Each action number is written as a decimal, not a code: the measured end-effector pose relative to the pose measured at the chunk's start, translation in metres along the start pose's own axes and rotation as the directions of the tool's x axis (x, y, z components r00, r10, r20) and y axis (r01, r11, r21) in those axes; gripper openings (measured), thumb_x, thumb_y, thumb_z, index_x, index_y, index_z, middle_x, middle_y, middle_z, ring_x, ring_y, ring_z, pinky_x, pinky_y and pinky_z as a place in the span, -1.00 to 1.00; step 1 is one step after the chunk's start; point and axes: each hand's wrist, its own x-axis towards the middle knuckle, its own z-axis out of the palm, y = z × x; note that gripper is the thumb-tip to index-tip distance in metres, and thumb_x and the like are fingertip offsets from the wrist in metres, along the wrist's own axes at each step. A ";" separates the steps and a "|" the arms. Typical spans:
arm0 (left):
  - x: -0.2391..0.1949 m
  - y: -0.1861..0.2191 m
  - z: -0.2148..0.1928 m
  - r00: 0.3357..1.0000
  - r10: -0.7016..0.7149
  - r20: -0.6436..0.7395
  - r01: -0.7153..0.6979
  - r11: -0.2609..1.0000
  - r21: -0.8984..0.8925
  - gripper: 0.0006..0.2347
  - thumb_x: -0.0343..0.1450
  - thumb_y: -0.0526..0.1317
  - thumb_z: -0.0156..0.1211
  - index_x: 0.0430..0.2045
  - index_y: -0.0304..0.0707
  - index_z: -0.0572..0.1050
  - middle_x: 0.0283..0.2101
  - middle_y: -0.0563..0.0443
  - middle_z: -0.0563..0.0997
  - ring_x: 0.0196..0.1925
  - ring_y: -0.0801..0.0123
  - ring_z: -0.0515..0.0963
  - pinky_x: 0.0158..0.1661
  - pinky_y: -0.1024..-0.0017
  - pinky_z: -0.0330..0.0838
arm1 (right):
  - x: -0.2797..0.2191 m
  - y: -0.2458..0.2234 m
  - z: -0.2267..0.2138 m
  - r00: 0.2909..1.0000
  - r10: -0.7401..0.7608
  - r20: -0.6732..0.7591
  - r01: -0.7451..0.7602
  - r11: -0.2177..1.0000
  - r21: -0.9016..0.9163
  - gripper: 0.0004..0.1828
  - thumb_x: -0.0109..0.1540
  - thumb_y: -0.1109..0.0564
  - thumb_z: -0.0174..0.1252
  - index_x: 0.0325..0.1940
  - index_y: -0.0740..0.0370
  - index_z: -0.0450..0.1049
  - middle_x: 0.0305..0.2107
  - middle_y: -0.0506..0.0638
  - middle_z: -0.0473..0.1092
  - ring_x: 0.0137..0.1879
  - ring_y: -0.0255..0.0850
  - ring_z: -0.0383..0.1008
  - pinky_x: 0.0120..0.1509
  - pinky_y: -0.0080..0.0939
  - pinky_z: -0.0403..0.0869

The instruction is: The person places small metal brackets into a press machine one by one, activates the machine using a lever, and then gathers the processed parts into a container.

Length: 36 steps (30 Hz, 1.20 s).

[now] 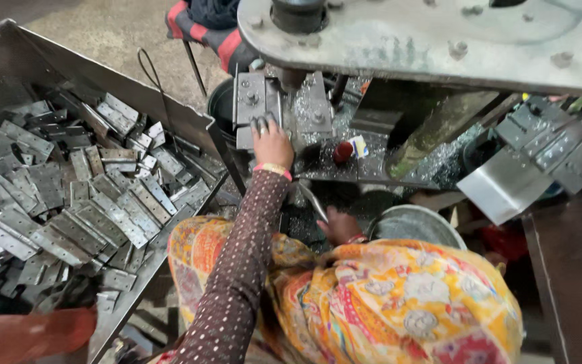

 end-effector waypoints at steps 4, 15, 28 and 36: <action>-0.012 -0.004 0.001 0.994 0.020 -0.105 -0.022 0.999 -0.025 -0.62 0.50 -0.19 -0.09 0.12 -0.46 0.51 0.32 -0.26 0.42 0.40 -0.06 0.34 0.41 -0.04 -0.04 | -0.005 -0.003 0.000 0.999 0.028 0.037 -0.028 1.000 -0.013 -0.53 0.26 -0.21 0.22 -0.04 0.20 0.34 -0.35 0.31 0.53 -0.18 0.32 0.55 -0.11 0.31 0.49; 0.026 -0.006 0.010 1.000 0.008 0.003 -0.007 0.991 -0.135 -0.70 0.44 -0.21 -0.02 -0.05 -0.34 0.59 0.25 -0.16 0.46 0.36 0.04 0.36 0.34 -0.04 0.06 | 0.010 -0.009 -0.008 0.991 0.120 0.060 -0.121 0.992 0.020 -0.48 0.21 -0.20 0.28 -0.01 0.20 0.34 -0.36 0.33 0.52 -0.16 0.32 0.56 -0.11 0.28 0.51; 0.052 -0.025 0.033 0.991 0.033 -0.130 -0.050 0.990 -0.129 -0.72 0.43 -0.24 0.01 -0.07 -0.31 0.61 0.24 -0.06 0.50 0.33 0.07 0.39 0.30 -0.09 0.11 | 0.043 -0.012 -0.047 0.997 -0.024 0.073 0.025 1.000 -0.016 -0.43 0.16 -0.28 0.32 -0.11 0.24 0.41 -0.35 0.29 0.53 -0.17 0.26 0.57 -0.09 0.21 0.51; 0.059 -0.039 0.035 0.996 0.081 -0.035 -0.085 0.986 -0.144 -0.74 0.51 -0.18 0.02 -0.08 -0.28 0.63 0.19 -0.07 0.54 0.27 0.09 0.46 0.36 -0.06 0.12 | 0.018 0.014 0.025 0.997 -0.024 0.069 0.019 0.997 0.078 -0.46 0.24 -0.22 0.23 -0.03 0.28 0.32 -0.40 0.33 0.50 -0.24 0.27 0.57 -0.24 0.28 0.52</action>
